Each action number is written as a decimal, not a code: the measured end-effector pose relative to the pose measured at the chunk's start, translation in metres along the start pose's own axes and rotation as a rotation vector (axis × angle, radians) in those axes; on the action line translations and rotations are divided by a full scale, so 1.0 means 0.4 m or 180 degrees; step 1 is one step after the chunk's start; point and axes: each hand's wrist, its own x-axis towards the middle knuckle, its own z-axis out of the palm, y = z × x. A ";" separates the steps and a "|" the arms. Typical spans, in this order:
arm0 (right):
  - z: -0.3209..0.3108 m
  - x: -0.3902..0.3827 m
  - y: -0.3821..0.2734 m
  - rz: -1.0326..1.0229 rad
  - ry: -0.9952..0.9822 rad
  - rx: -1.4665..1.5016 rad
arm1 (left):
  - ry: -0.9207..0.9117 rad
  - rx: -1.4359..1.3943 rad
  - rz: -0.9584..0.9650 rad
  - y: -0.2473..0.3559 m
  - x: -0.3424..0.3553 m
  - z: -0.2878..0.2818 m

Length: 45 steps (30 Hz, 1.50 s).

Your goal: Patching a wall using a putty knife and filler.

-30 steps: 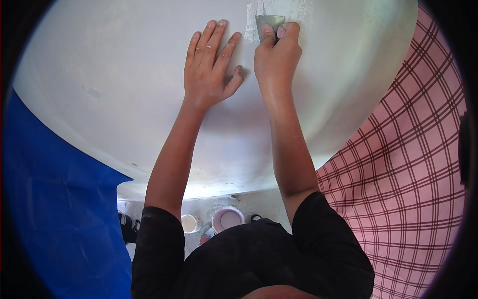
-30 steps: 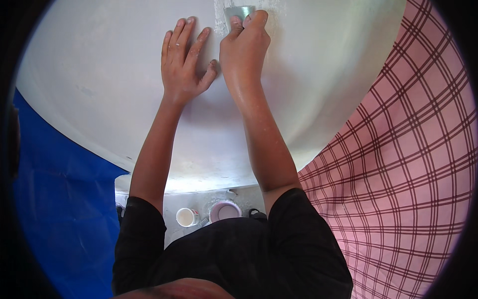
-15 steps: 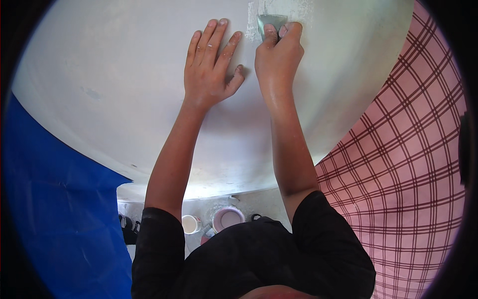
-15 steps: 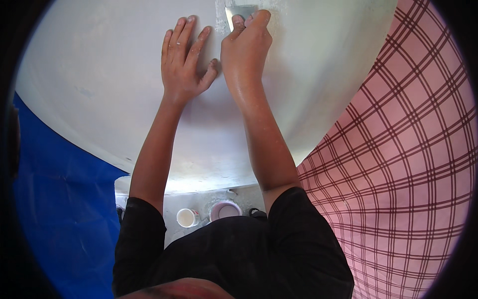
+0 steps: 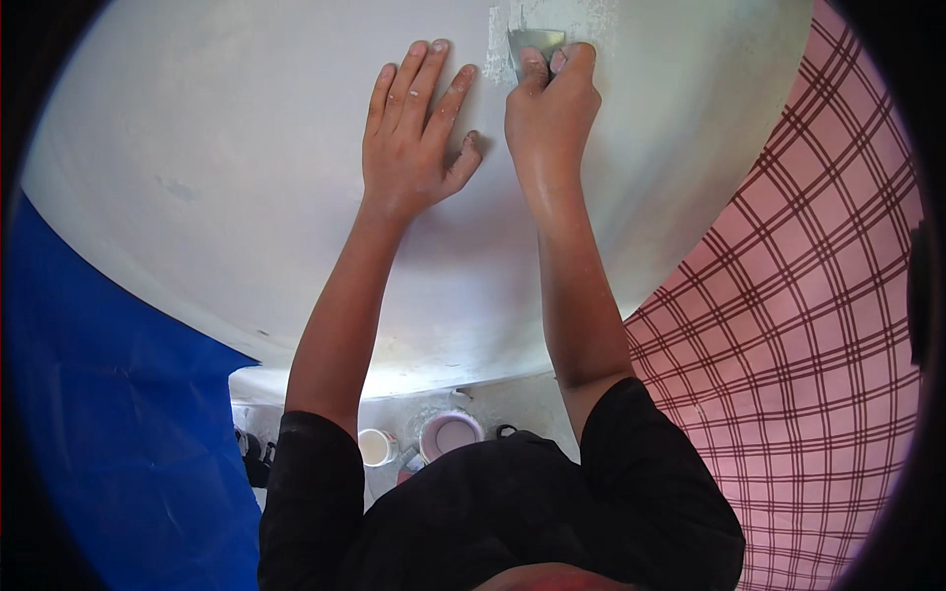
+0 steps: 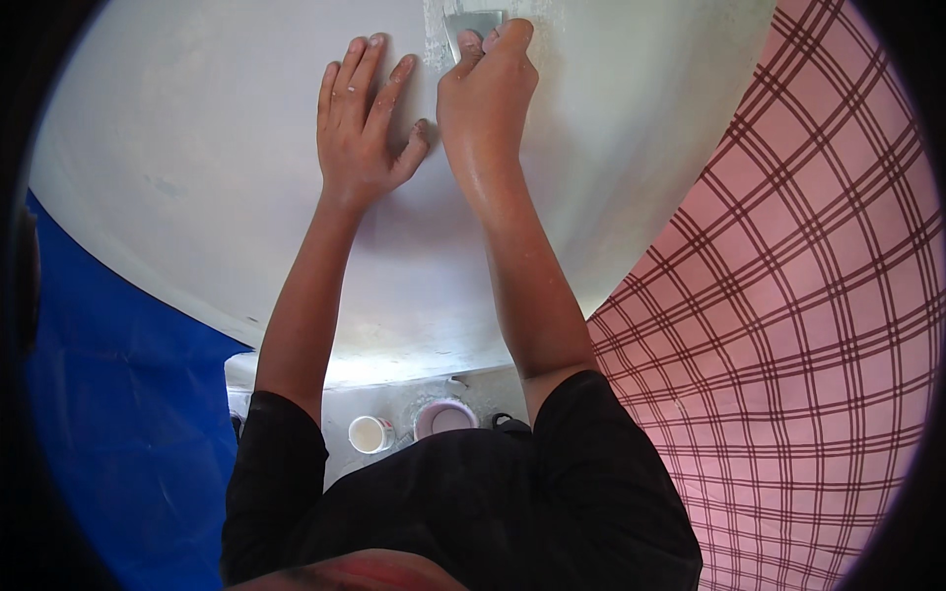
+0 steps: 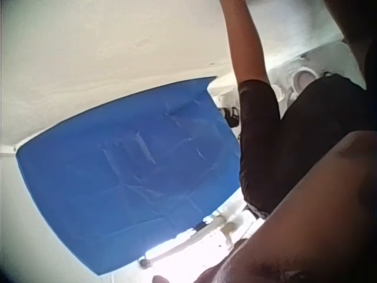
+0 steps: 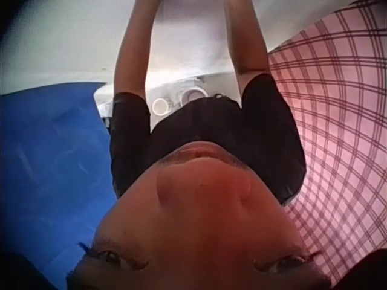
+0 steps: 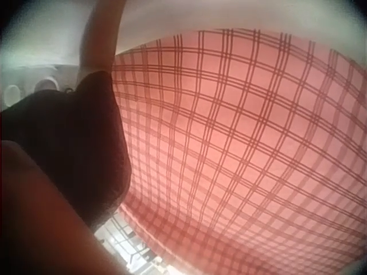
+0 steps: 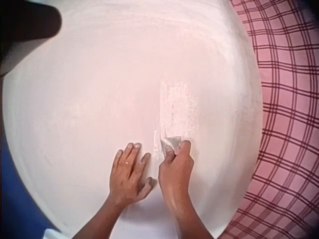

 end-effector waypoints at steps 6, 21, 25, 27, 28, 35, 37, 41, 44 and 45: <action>-0.021 -0.011 -0.008 -0.0141 -0.0091 -0.0013 | -0.0038 0.0087 0.0000 0.013 0.003 -0.023; 0.003 -0.013 -0.060 0.0071 -0.0196 0.0033 | -0.0066 0.0204 -0.0050 -0.001 -0.008 -0.060; 0.016 -0.033 -0.014 -0.0154 -0.0057 -0.0018 | -0.0071 0.0125 -0.0077 -0.007 -0.013 -0.049; 0.021 -0.022 -0.024 -0.0048 -0.0064 -0.0052 | -0.0057 0.0106 -0.0079 -0.015 -0.014 -0.043; 0.025 -0.021 -0.025 -0.0052 -0.0051 -0.0064 | -0.0045 0.0105 -0.0076 -0.022 -0.014 -0.040; 0.048 -0.056 -0.026 -0.0193 -0.0095 -0.0063 | -0.0051 0.0158 -0.0119 -0.034 -0.039 -0.073; 0.059 -0.056 -0.052 -0.0272 -0.0048 -0.0051 | -0.0015 0.0159 -0.0126 -0.039 -0.040 -0.092; 0.062 -0.077 -0.059 -0.0206 -0.0246 -0.0073 | -0.0006 0.0208 -0.0128 -0.056 -0.059 -0.111; 0.048 -0.071 -0.049 -0.0179 -0.0206 -0.0140 | -0.0026 0.0163 -0.0095 -0.044 -0.055 -0.098; 0.051 -0.067 -0.054 -0.0194 -0.0175 -0.0125 | -0.0015 0.0161 -0.0095 -0.047 -0.054 -0.096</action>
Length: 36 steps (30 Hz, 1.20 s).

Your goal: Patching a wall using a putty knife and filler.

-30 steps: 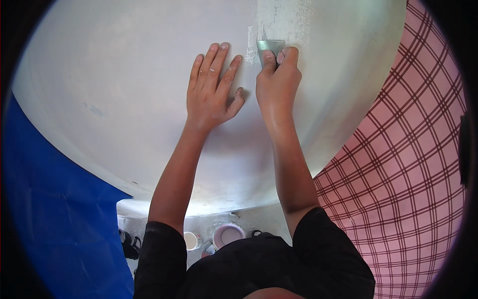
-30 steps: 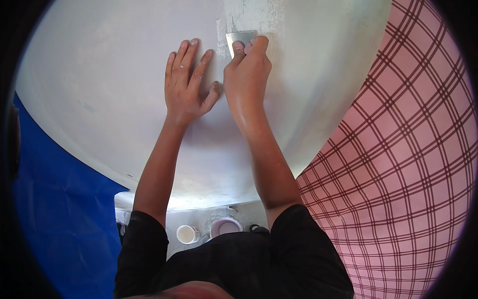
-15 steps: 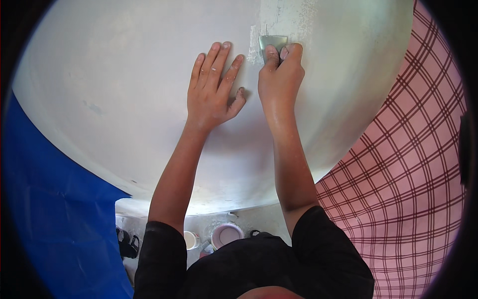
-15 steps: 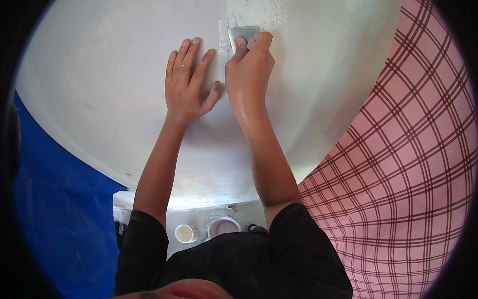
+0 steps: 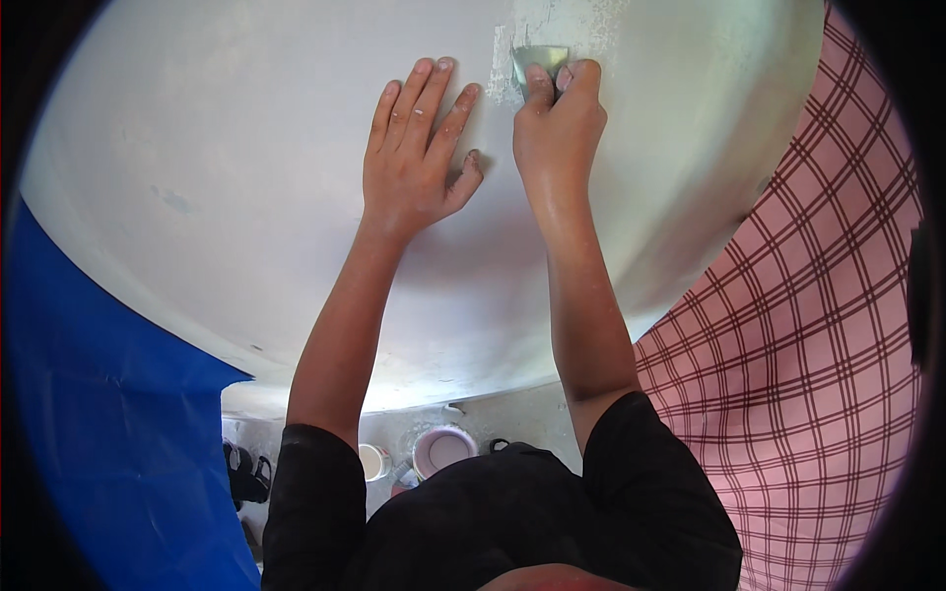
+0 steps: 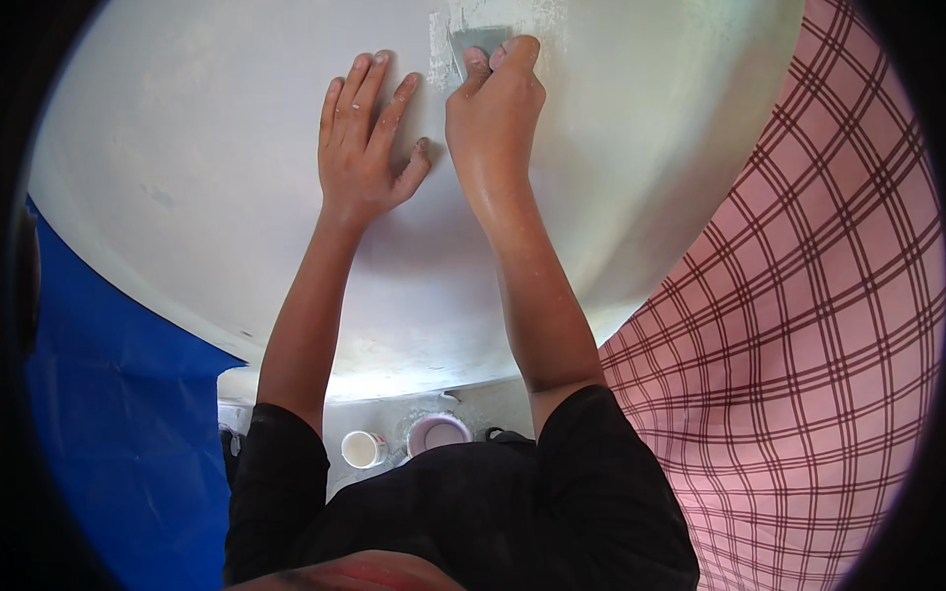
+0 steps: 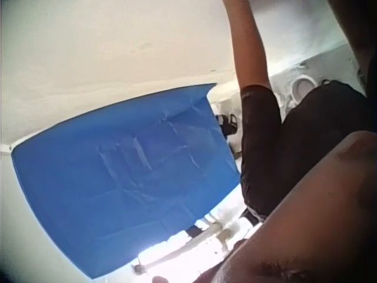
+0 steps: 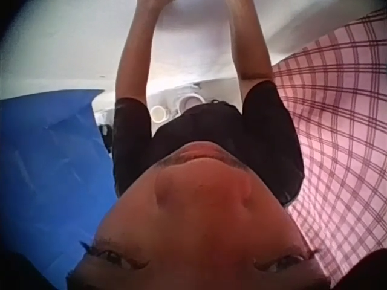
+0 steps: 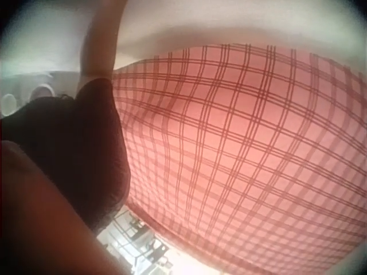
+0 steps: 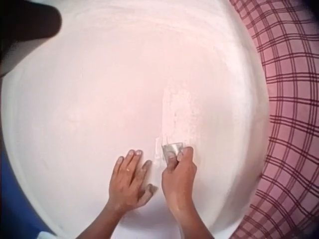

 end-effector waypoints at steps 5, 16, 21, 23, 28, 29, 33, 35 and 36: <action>-0.002 -0.007 0.008 -0.0054 0.0015 -0.0044 | 0.0004 -0.0045 0.0001 0.004 0.004 0.002; 0.014 0.007 0.012 0.0012 0.0019 -0.0059 | 0.0061 -0.0131 -0.0019 -0.008 -0.003 0.006; 0.025 0.014 0.011 0.0014 0.0119 -0.0086 | 0.0074 -0.0189 0.0004 -0.024 -0.001 0.027; 0.027 0.016 0.008 0.0046 0.0096 -0.0111 | 0.0056 -0.0205 -0.0001 -0.029 -0.003 0.030; 0.039 0.032 0.004 0.0062 0.0194 -0.0027 | 0.0075 -0.0260 0.0000 -0.033 -0.002 0.041; 0.040 0.028 0.010 0.0043 0.0208 -0.0080 | 0.0072 -0.0258 0.0000 -0.033 -0.003 0.041; 0.045 0.028 0.015 0.0075 0.0281 -0.0099 | 0.0048 -0.0283 -0.0011 -0.031 -0.006 0.049; 0.042 0.040 -0.001 0.0130 0.0247 -0.0034 | 0.0027 -0.0299 -0.0021 -0.032 -0.003 0.052; 0.042 0.045 -0.007 0.0180 0.0206 0.0034 | 0.0063 -0.0302 0.0002 -0.035 0.002 0.054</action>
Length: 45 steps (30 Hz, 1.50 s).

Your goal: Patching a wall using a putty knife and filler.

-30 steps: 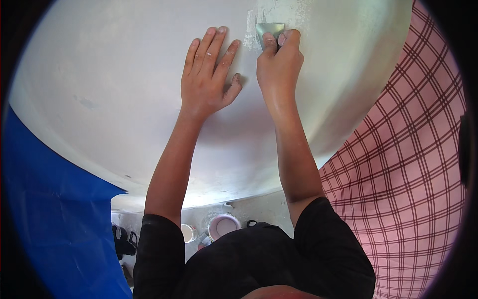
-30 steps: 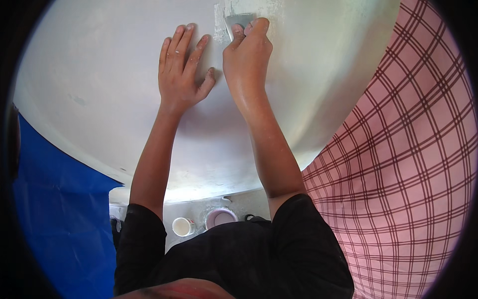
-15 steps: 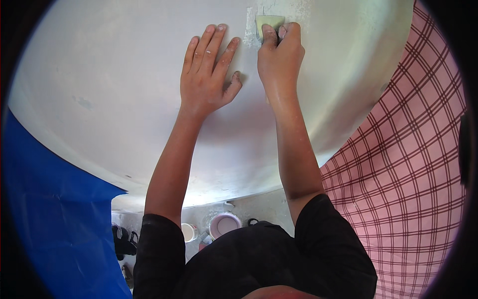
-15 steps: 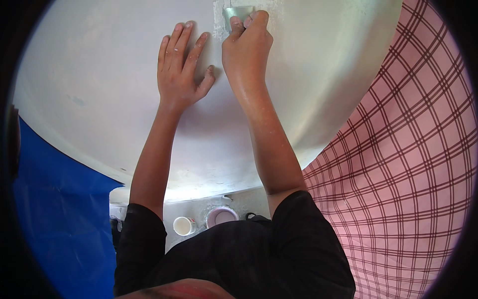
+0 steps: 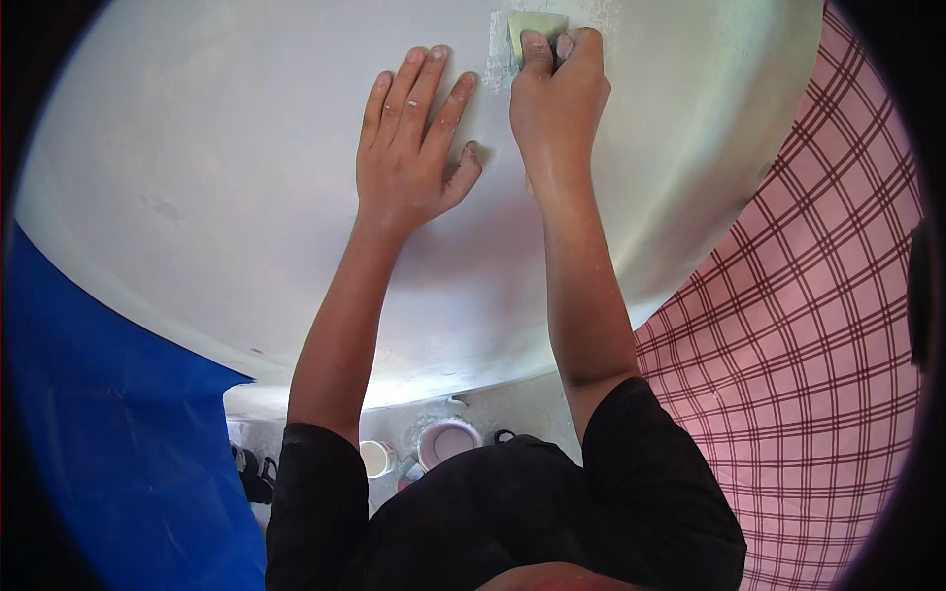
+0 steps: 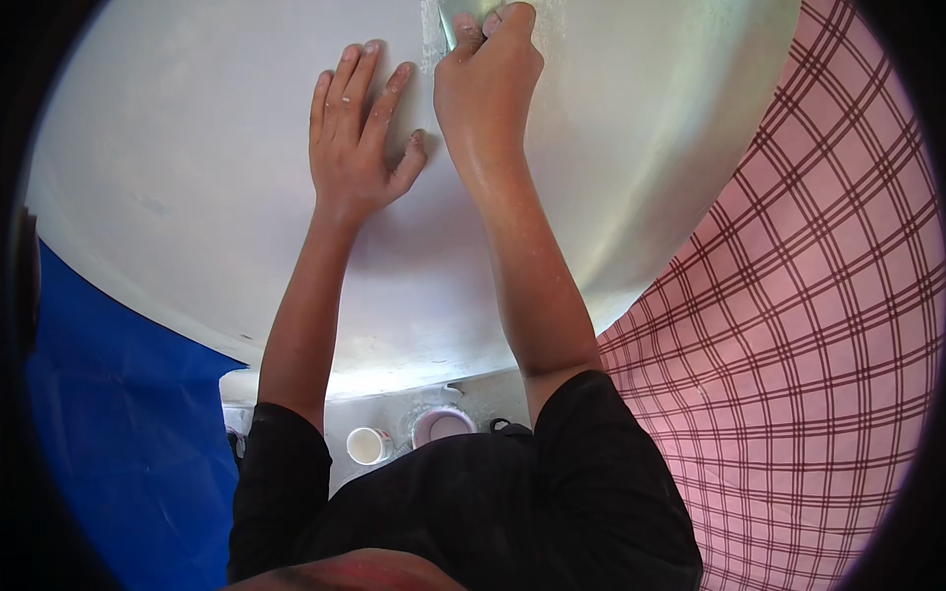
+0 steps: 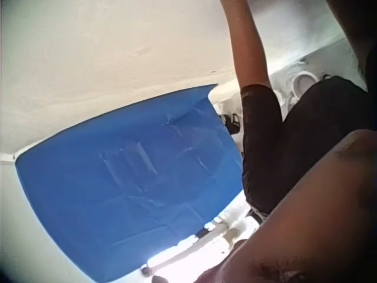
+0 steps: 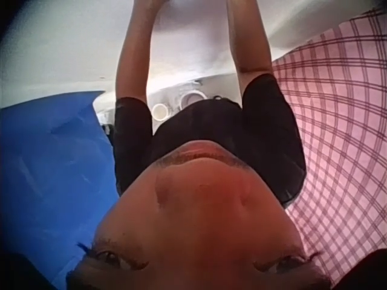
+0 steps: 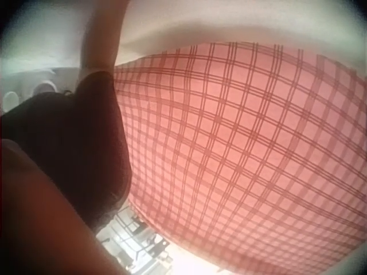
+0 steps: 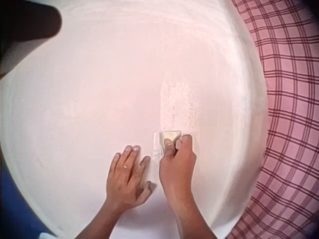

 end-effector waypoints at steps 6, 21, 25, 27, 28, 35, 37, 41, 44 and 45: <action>0.004 -0.011 0.025 -0.0097 0.0089 -0.0249 | 0.0007 0.0014 0.0020 -0.007 -0.002 0.014; -0.030 -0.010 0.012 -0.0091 -0.0009 -0.0088 | -0.0018 0.0057 -0.0042 0.008 0.002 0.006; -0.098 -0.022 0.046 0.0137 -0.0214 0.0689 | -0.0032 0.0098 -0.0048 0.016 0.010 0.010; -0.126 -0.032 0.036 0.0095 -0.0338 0.1234 | -0.0061 0.0103 -0.0059 0.018 0.014 0.016; -0.139 -0.028 0.041 -0.0003 -0.0460 0.1457 | -0.0096 0.0100 -0.0076 0.020 0.016 0.020; -0.140 -0.003 0.057 -0.0020 -0.0516 0.1648 | -0.0184 0.0058 0.0028 0.019 0.022 0.057; -0.122 -0.005 0.073 -0.0184 -0.0267 0.1829 | -0.0135 -0.0072 -0.0019 0.028 0.031 0.055; -0.109 -0.011 0.075 0.0051 -0.0230 0.1997 | -0.0192 -0.0425 0.0304 0.026 0.015 0.020; -0.113 -0.015 0.110 0.0417 -0.0334 0.2468 | -0.0429 -0.1280 -0.0021 0.098 -0.027 0.016; -0.113 -0.018 0.115 0.0622 -0.0416 0.2654 | -0.0882 -0.2036 -0.0982 0.143 -0.029 0.014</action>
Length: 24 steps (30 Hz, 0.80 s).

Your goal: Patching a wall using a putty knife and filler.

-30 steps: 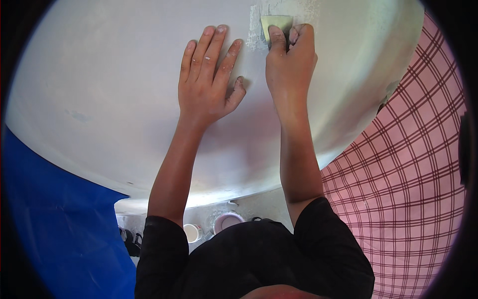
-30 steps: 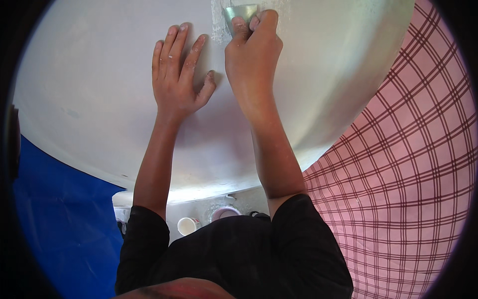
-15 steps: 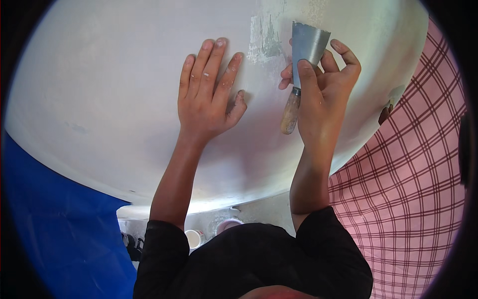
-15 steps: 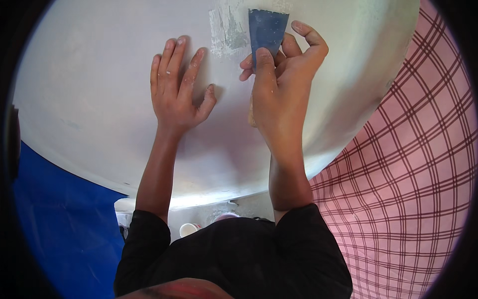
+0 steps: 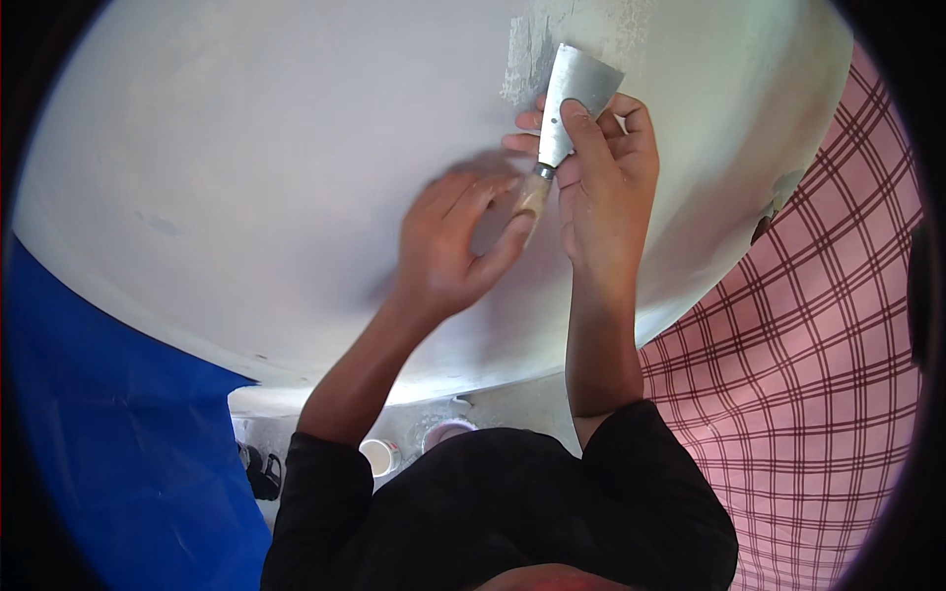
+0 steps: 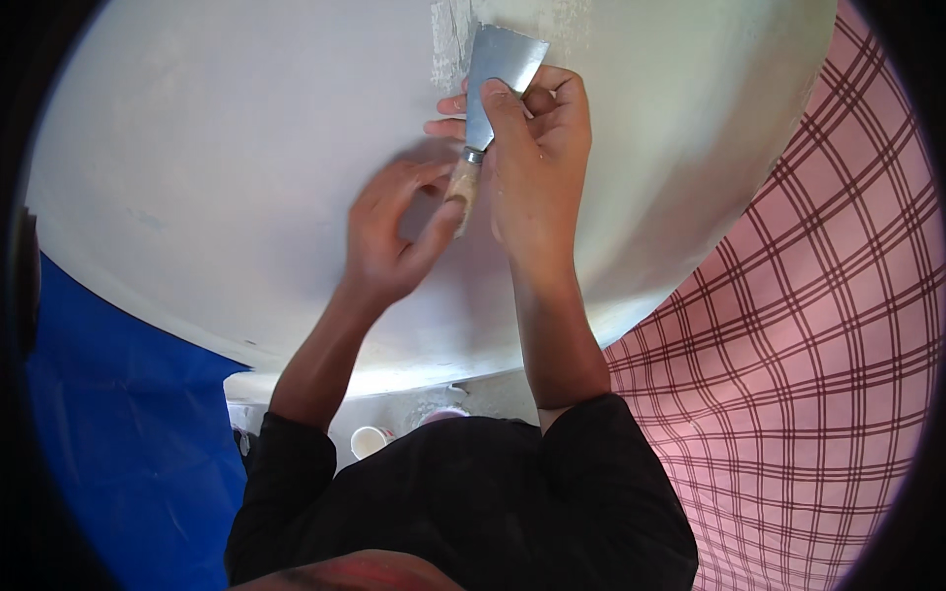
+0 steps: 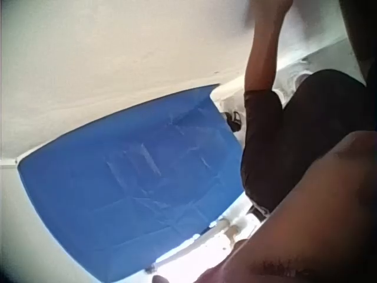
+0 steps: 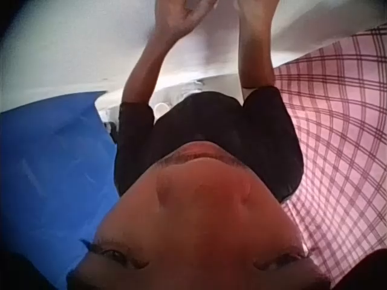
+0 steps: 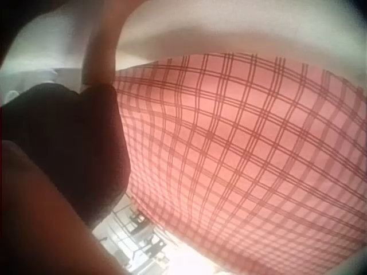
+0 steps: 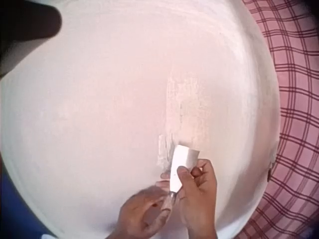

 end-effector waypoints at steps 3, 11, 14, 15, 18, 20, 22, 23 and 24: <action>-0.002 -0.015 0.012 0.0371 -0.0008 0.0281 | -0.0287 -0.1598 -0.1515 0.053 -0.022 0.034; -0.100 -0.060 0.042 0.0564 -0.0478 -0.0665 | -0.0322 -0.4028 -0.2487 0.043 -0.032 0.098; -0.079 -0.076 0.048 0.0546 -0.0404 -0.0586 | -0.0466 -0.5533 -0.2470 0.001 -0.040 0.129; -0.089 -0.075 0.058 0.0383 -0.0411 -0.0809 | -0.0570 -0.5552 -0.2494 -0.003 -0.040 0.137; -0.088 -0.065 0.064 0.0146 -0.0294 -0.1068 | -0.0634 -0.4545 -0.2561 0.021 -0.018 0.127; -0.094 -0.056 0.066 0.0082 -0.0163 -0.1110 | -0.0583 -0.3528 -0.2575 0.026 -0.002 0.110; -0.112 -0.047 0.069 0.0191 0.0075 -0.1009 | -0.0712 -0.1249 -0.0861 -0.008 0.001 0.069; -0.110 -0.046 0.071 0.0192 0.0062 -0.1011 | -0.0699 -0.1248 -0.0864 -0.016 0.010 0.049; -0.101 -0.052 0.072 0.0294 0.0066 -0.0755 | -0.0425 -0.0934 -0.0512 -0.018 0.024 0.020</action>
